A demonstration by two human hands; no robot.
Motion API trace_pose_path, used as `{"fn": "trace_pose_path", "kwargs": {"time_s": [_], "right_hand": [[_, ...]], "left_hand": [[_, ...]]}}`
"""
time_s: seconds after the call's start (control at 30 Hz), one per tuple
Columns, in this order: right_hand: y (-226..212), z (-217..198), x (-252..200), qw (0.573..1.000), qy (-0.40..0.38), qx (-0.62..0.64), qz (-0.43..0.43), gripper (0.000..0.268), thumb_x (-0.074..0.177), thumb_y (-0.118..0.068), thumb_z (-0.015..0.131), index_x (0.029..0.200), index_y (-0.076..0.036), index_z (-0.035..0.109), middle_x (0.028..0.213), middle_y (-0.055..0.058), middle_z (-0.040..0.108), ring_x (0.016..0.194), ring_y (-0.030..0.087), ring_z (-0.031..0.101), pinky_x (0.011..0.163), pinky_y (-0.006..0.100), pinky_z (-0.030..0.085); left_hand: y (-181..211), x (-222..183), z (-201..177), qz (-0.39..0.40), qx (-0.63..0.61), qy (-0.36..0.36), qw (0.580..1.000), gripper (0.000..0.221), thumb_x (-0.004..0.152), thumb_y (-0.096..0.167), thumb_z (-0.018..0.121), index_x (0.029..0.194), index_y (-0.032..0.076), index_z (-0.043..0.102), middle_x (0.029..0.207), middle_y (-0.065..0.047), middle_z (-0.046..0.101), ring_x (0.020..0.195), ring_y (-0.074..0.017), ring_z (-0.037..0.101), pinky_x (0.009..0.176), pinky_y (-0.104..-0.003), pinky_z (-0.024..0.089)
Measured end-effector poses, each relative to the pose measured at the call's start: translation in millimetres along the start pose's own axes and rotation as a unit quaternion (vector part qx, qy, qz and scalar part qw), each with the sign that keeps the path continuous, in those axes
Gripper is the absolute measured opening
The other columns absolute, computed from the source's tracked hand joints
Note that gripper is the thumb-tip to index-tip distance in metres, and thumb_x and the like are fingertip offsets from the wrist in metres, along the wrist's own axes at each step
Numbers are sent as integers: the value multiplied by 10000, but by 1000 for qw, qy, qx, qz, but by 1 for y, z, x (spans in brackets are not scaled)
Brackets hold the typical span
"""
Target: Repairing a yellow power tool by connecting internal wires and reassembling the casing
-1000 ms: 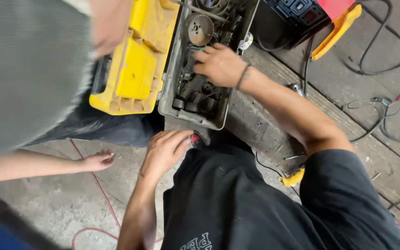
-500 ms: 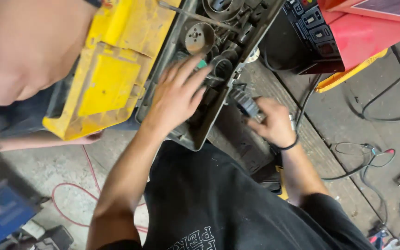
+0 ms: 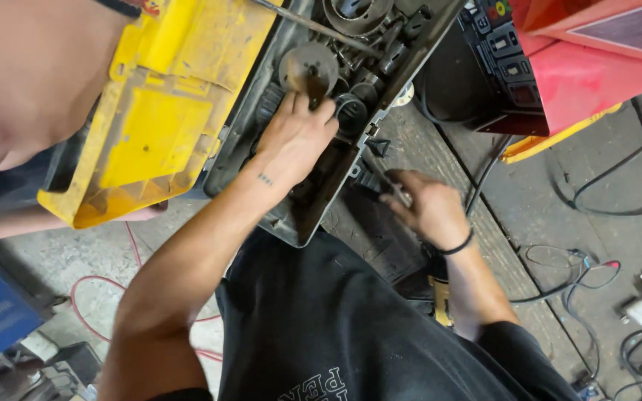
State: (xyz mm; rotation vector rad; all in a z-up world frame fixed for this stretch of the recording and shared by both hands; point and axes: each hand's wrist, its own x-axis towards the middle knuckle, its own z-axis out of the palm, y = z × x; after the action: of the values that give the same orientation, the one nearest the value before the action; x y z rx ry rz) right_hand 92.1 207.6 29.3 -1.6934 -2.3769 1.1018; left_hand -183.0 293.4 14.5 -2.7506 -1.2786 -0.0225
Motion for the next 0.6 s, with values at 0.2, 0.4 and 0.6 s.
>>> {"fn": "trace_pose_path", "kwargs": {"time_s": [0.2,0.4,0.6], "right_hand": [[-6,-56,31,977,170,69,-105,273,984,-340,713,1217,-197,726,959,34,741,856,272,744,747,405,580],[-56,-75,128,936,199,-63,-283,243,1029,-318,714,1136,-100,736,842,105,690,830,341,709,785,449,567],[-77,-36,207,932,-186,-287,-123,1120,741,-781,697,1562,-85,389,1282,272,655,1153,461,664,905,633,530]], "left_hand": [[12,-68,-70,-19,-200,-82,976,416,864,86,656,1273,154,620,1146,-119,555,828,-364,626,694,-457,567],[45,-118,-86,-160,-350,-136,913,517,902,227,721,1395,151,588,1301,-151,573,920,-433,736,733,-539,622],[41,-119,-92,-192,-292,-72,934,559,926,302,703,1459,235,549,1326,-96,607,944,-363,747,734,-495,624]]}}
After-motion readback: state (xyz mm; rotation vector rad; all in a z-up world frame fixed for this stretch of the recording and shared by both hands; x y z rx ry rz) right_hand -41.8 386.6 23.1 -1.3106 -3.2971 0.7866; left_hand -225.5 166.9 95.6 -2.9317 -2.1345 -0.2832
